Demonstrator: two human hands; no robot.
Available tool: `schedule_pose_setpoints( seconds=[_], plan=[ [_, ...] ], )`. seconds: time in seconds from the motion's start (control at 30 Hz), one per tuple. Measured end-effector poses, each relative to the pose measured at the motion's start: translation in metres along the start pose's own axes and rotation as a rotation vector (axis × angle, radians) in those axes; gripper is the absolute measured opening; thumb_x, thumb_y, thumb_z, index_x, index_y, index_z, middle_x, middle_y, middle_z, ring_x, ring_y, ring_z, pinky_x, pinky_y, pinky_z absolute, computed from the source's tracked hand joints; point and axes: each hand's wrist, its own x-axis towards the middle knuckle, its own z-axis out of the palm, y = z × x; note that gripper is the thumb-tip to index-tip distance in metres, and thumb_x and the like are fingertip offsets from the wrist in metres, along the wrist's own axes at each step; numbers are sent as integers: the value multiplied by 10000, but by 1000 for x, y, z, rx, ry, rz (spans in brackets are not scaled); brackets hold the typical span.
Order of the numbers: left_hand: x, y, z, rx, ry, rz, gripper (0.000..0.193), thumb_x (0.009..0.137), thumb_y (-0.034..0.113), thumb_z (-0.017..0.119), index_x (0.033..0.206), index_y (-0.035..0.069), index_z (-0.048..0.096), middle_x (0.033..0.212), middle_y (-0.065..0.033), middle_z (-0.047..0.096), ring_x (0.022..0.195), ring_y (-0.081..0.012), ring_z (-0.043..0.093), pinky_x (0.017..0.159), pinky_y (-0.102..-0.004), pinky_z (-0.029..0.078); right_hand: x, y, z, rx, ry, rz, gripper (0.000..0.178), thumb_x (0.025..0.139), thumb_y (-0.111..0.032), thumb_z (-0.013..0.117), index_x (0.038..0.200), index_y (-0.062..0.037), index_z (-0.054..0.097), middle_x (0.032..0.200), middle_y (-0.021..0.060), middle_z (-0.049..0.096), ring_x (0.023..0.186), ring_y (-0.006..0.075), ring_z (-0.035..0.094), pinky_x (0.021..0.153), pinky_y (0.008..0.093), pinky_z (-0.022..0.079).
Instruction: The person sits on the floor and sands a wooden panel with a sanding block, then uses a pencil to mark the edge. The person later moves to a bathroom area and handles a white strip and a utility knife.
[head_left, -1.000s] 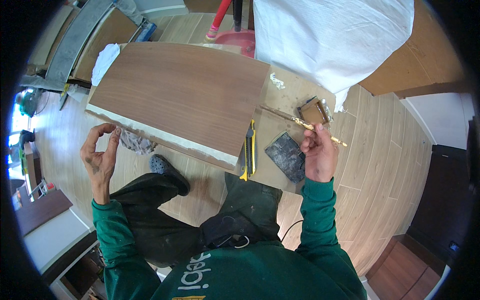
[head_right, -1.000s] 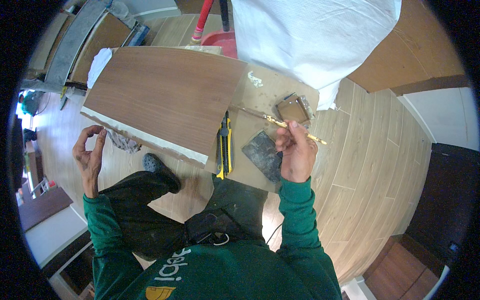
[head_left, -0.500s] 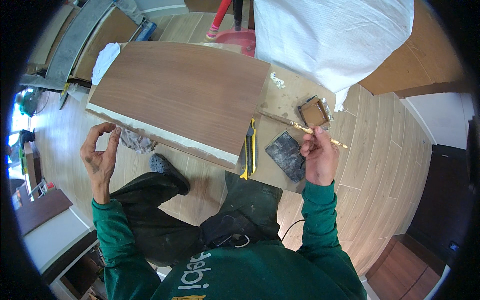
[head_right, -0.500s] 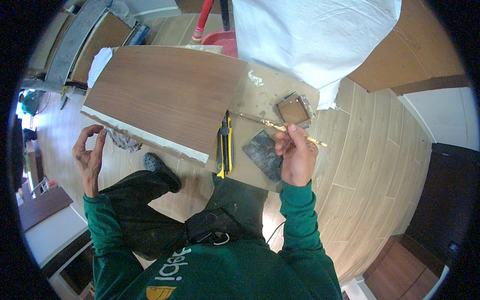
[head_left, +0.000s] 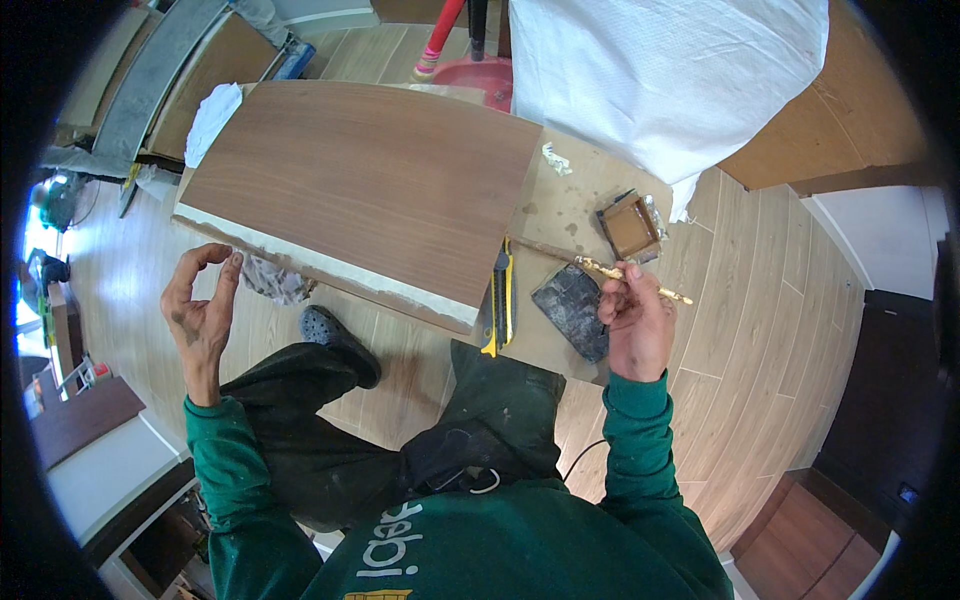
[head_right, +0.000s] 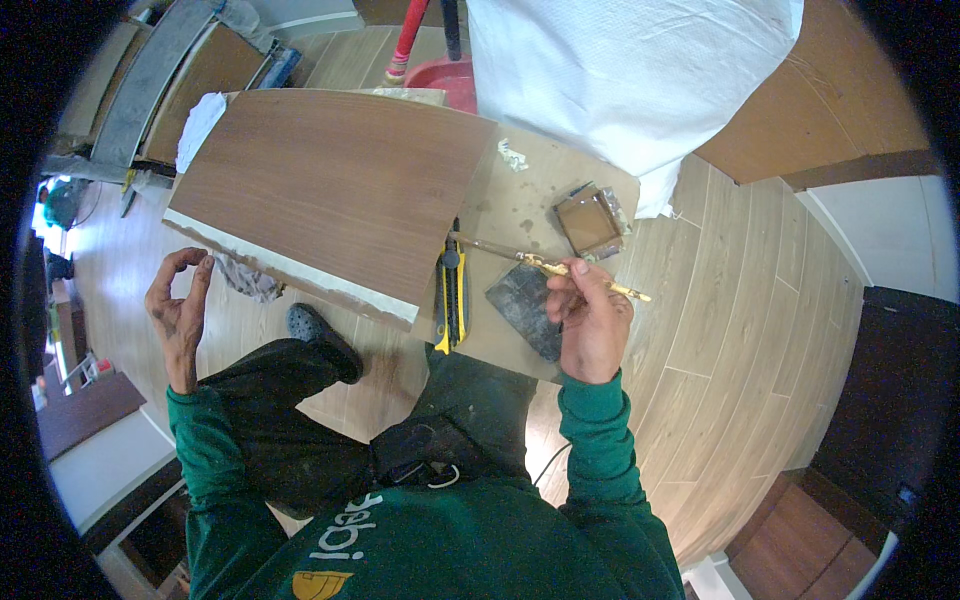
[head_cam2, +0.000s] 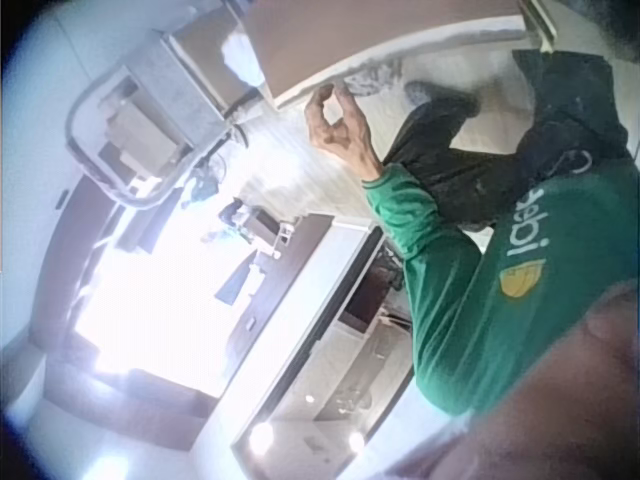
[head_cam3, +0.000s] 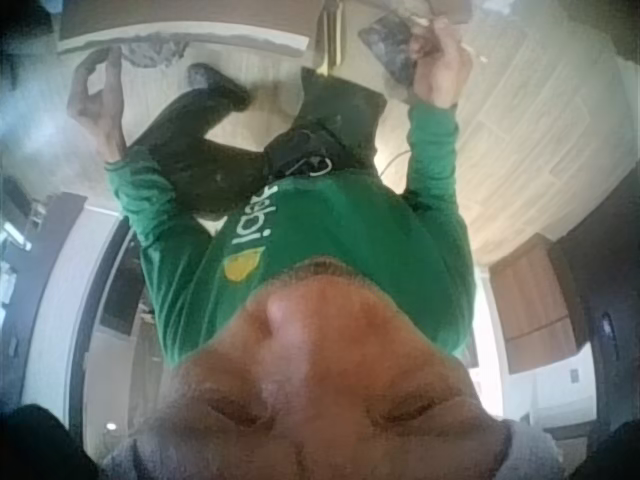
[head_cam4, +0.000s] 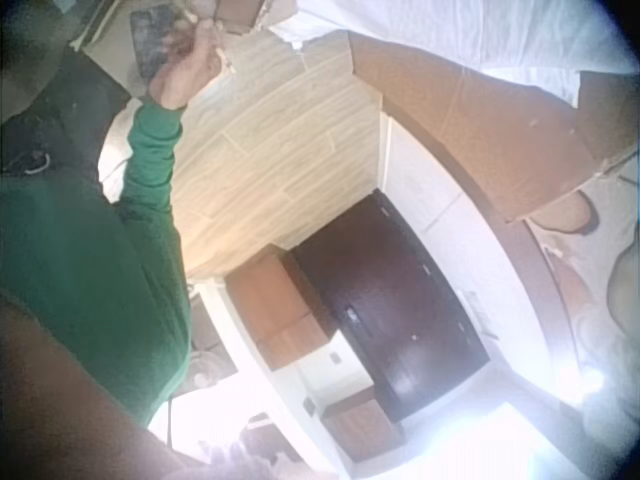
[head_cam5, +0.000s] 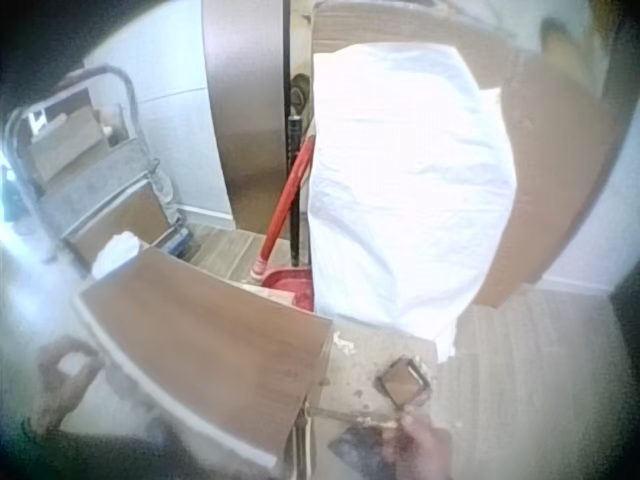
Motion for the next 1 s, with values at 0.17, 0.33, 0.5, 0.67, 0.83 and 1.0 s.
schedule_pose_setpoints(
  seconds=[0.17,0.33,0.5,0.67,0.83,1.0],
  plan=[
    [0,1,0,11,7,20,129,833,87,725,914,1,673,839,-80,692,796,-162,648,757,-292,499,4,-1,2,10,-6,-14,244,909,-224,649,978,10,652,753,96,681,580,141,580,507,256,434],
    [0,3,-1,8,-1,-11,135,832,90,725,920,1,675,841,-81,692,803,-161,646,756,-292,500,-10,-1,3,-24,6,46,252,902,-228,658,976,12,650,750,105,675,576,142,579,510,248,435],
    [-1,3,-1,25,-9,-45,139,832,94,724,920,-3,676,842,-79,692,806,-159,645,759,-293,501,-22,-3,3,-23,10,46,247,900,-223,659,969,14,651,750,110,677,562,143,573,503,247,433],
    [-1,1,0,14,6,-15,138,830,96,723,917,-2,678,844,-80,694,813,-162,650,773,-295,502,-15,-5,3,16,33,11,249,898,-222,661,967,17,653,753,114,680,558,144,575,499,249,435],
    [0,-3,-1,25,9,-4,139,830,100,724,915,0,678,841,-82,697,817,-168,654,789,-298,503,-25,-4,4,-25,15,57,254,896,-225,663,970,18,651,746,115,676,562,147,577,496,255,432],
    [-2,-3,-1,0,9,-40,139,825,100,728,908,1,676,838,-86,697,817,-176,658,801,-300,502,-37,-5,2,-6,11,101,260,896,-229,663,971,20,649,741,113,673,554,152,576,496,260,430]
  ],
)
